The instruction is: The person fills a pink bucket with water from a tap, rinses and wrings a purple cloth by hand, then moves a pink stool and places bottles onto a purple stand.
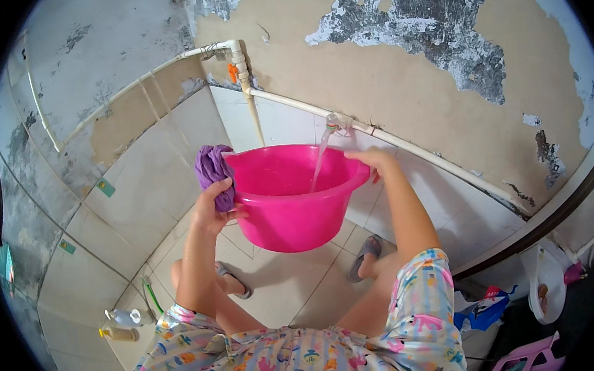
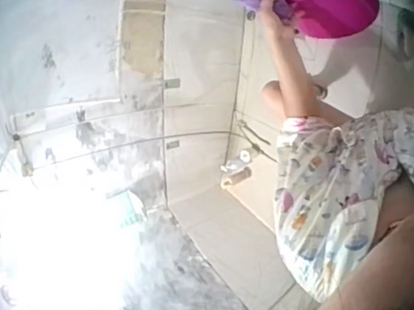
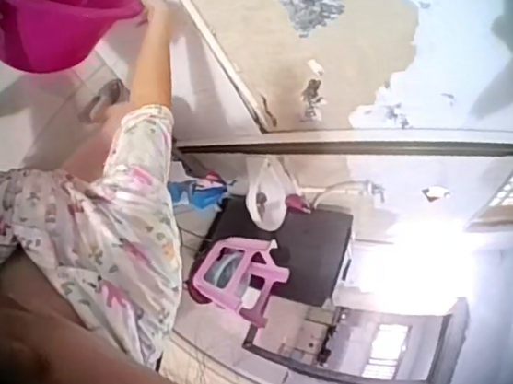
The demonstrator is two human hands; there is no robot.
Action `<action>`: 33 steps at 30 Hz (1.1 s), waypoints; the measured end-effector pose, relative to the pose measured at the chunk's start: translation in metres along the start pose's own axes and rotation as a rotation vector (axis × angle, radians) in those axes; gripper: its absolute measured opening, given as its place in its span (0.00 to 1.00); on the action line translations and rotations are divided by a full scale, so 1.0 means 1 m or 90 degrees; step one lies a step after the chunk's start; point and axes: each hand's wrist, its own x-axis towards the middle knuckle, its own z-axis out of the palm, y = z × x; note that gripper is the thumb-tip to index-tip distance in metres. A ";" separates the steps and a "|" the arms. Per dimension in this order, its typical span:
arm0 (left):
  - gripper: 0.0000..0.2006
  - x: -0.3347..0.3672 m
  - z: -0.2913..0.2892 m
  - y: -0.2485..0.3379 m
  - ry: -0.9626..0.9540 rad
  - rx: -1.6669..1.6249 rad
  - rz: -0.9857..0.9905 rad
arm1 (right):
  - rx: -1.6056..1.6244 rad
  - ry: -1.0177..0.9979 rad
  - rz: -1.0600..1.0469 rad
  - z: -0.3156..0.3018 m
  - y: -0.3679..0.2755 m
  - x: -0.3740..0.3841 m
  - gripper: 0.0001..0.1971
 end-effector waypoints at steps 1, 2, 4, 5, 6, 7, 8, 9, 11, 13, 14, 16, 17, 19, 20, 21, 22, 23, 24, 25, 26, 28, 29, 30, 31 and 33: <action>0.15 0.001 0.002 0.001 -0.006 -0.001 -0.001 | 0.132 -0.150 0.099 -0.005 0.020 0.009 0.19; 0.15 0.001 -0.002 0.003 -0.002 0.025 -0.001 | 0.132 -0.151 0.099 0.002 0.036 0.016 0.19; 0.16 0.009 -0.008 0.003 -0.004 0.050 -0.008 | 0.337 -0.151 0.078 0.013 0.057 0.017 0.14; 0.16 0.013 -0.011 0.002 -0.034 0.060 -0.029 | 0.350 -0.125 0.093 0.012 0.064 0.019 0.11; 0.16 0.016 -0.013 0.003 -0.060 0.070 -0.048 | 0.350 -0.126 0.095 0.013 0.065 0.016 0.11; 0.16 0.020 -0.012 0.004 -0.059 0.070 -0.050 | 0.381 -0.109 0.082 0.013 0.067 0.013 0.11; 0.17 0.023 -0.011 0.005 -0.060 0.073 -0.037 | 0.411 -0.091 0.069 0.013 0.068 0.010 0.11; 0.17 0.026 -0.011 0.006 -0.060 0.074 -0.023 | 0.409 -0.091 0.070 0.012 0.066 0.002 0.11; 0.17 0.023 -0.003 0.012 -0.051 0.084 -0.027 | 0.380 -0.080 0.047 0.010 0.060 -0.020 0.11; 0.20 0.025 0.006 0.015 -0.068 0.118 -0.037 | 0.379 -0.078 0.052 0.001 0.068 -0.036 0.12; 0.20 0.028 0.006 0.015 -0.069 0.116 -0.039 | 0.380 -0.079 0.056 -0.001 0.073 -0.041 0.12; 0.22 0.035 0.005 0.012 -0.107 0.146 -0.101 | 0.392 -0.059 0.067 0.000 0.086 -0.047 0.12; 0.22 0.035 0.004 0.012 -0.108 0.147 -0.102 | 0.403 -0.042 0.078 0.002 0.091 -0.049 0.12; 0.23 0.034 -0.002 0.011 -0.117 0.179 -0.166 | 0.403 -0.029 0.076 0.011 0.101 -0.050 0.12; 0.23 0.035 -0.006 0.010 -0.116 0.181 -0.167 | 0.402 -0.018 0.074 0.017 0.104 -0.049 0.12; 0.24 0.038 -0.012 0.007 -0.102 0.194 -0.182 | 0.425 -0.002 0.062 0.023 0.105 -0.049 0.13; 0.24 0.039 -0.018 0.004 -0.086 0.208 -0.197 | 0.427 -0.004 0.062 0.028 0.104 -0.047 0.13; 0.24 0.040 -0.022 0.001 -0.083 0.210 -0.197 | 0.438 0.014 0.050 0.033 0.103 -0.044 0.13; 0.25 0.043 -0.027 -0.003 -0.080 0.211 -0.203 | 0.448 0.033 0.038 0.037 0.102 -0.042 0.13; 0.26 0.046 -0.030 -0.008 -0.077 0.211 -0.208 | 0.448 0.032 0.039 0.040 0.102 -0.041 0.13; 0.26 0.051 -0.033 -0.014 -0.076 0.212 -0.208 | 0.463 0.047 0.022 0.043 0.104 -0.041 0.12; 0.28 0.056 -0.029 -0.024 0.001 0.413 -0.163 | 0.477 0.057 0.006 0.053 0.107 -0.043 0.12; 0.30 0.059 -0.027 -0.026 -0.001 0.448 -0.166 | 0.529 0.078 0.002 0.057 0.108 -0.044 0.11; 0.30 0.061 -0.023 -0.028 0.002 0.449 -0.166 | 0.583 0.099 -0.002 0.061 0.109 -0.046 0.09; 0.30 0.064 -0.020 -0.032 0.000 0.489 -0.139 | 0.583 0.098 -0.002 0.061 0.110 -0.048 0.09; 0.31 0.080 -0.018 -0.039 -0.005 0.528 -0.112 | 0.576 0.102 0.030 0.060 0.112 -0.053 0.11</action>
